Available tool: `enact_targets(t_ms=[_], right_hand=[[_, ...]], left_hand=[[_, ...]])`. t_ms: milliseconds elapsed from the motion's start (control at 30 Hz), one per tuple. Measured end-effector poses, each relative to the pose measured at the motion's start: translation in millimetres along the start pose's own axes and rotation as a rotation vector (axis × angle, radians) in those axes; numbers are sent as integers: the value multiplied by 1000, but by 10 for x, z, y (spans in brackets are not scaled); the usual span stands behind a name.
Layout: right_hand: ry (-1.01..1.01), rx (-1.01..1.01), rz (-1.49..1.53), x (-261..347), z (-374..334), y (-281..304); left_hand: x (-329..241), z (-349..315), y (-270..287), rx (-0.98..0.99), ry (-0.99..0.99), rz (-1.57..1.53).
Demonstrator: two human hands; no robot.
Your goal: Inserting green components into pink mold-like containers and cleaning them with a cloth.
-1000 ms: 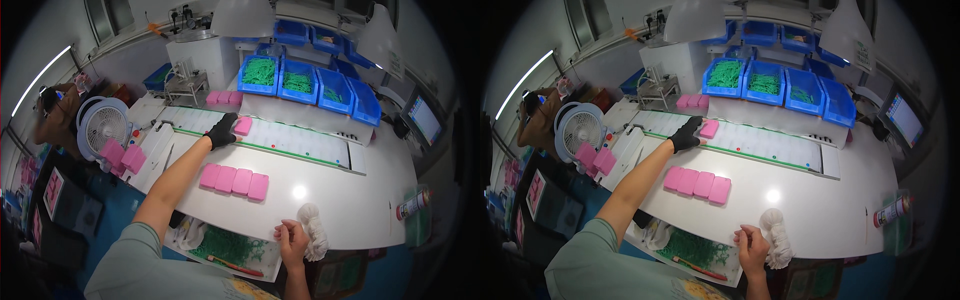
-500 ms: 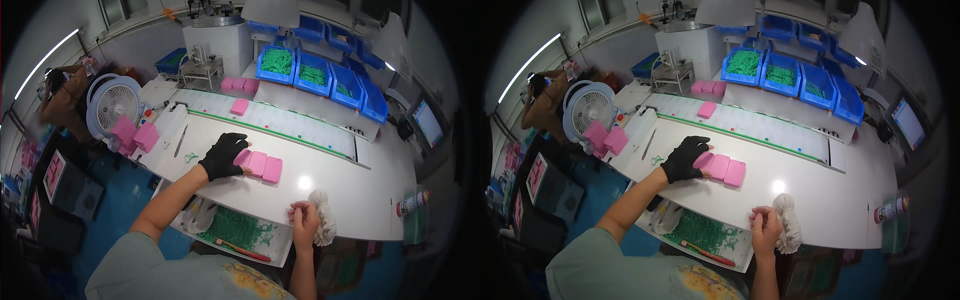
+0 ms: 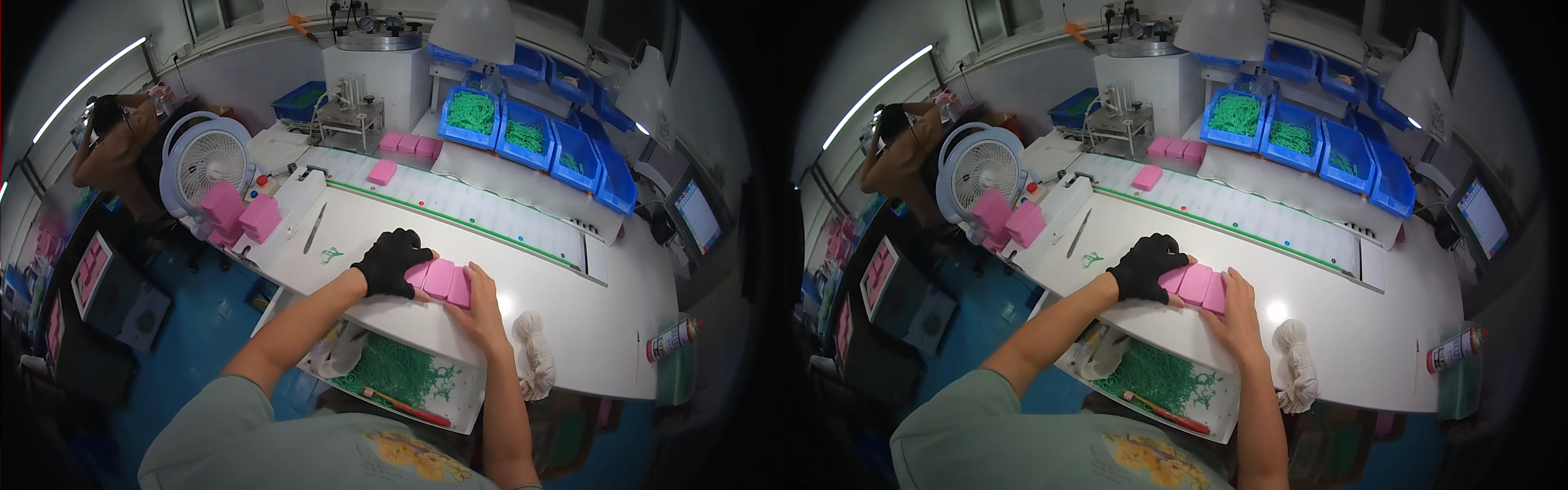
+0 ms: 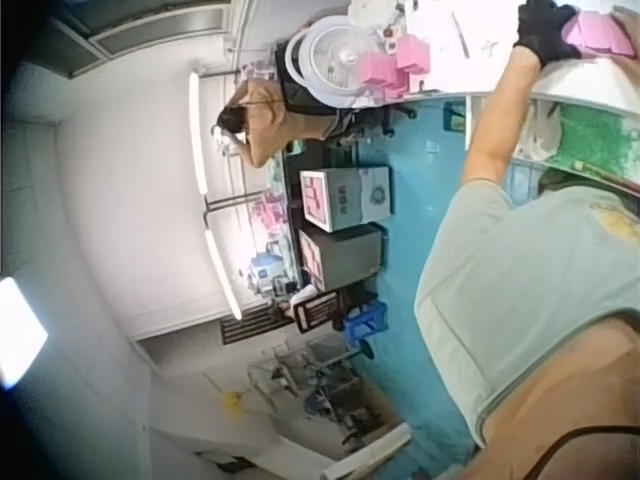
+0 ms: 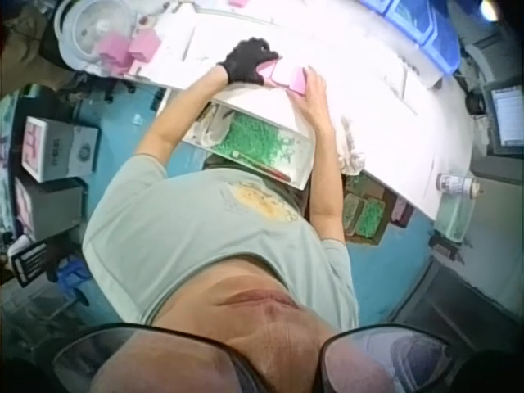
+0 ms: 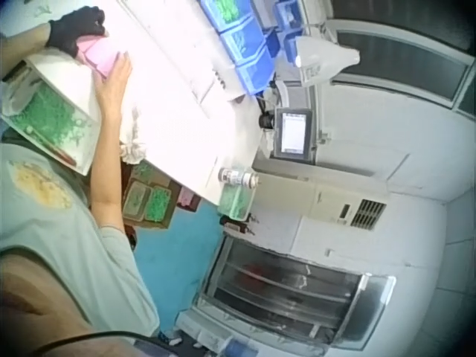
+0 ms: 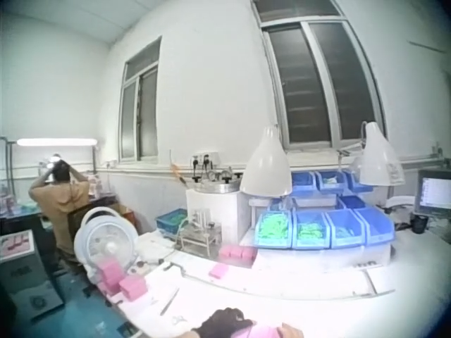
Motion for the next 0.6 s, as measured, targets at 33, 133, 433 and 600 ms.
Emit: enact_targets(t_ms=[33,133,433,600], right_hand=[[-27,18,7,93,-50,27],[-67,5,-9,217,-260,117],[-92,-93,9,237,-478,231],[-93,-104,-8,258,-464,233]], left_hand=[[-39,-51,4,16,14,8],[-218,-127,-3,5,-49,-1],[-275,-142,-28,26,-94,-8],[-238,-145,-59,42,-84,-4]])
Point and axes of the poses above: each hand's wrist, its own z-axis towards the middle knuckle, its own y-axis out of the back of the hand, x = y × z, the point moved 6 cm from there along z, towards the middle knuckle, and after that the axes turned 11 degrees about -z, right-handed, at the moved point
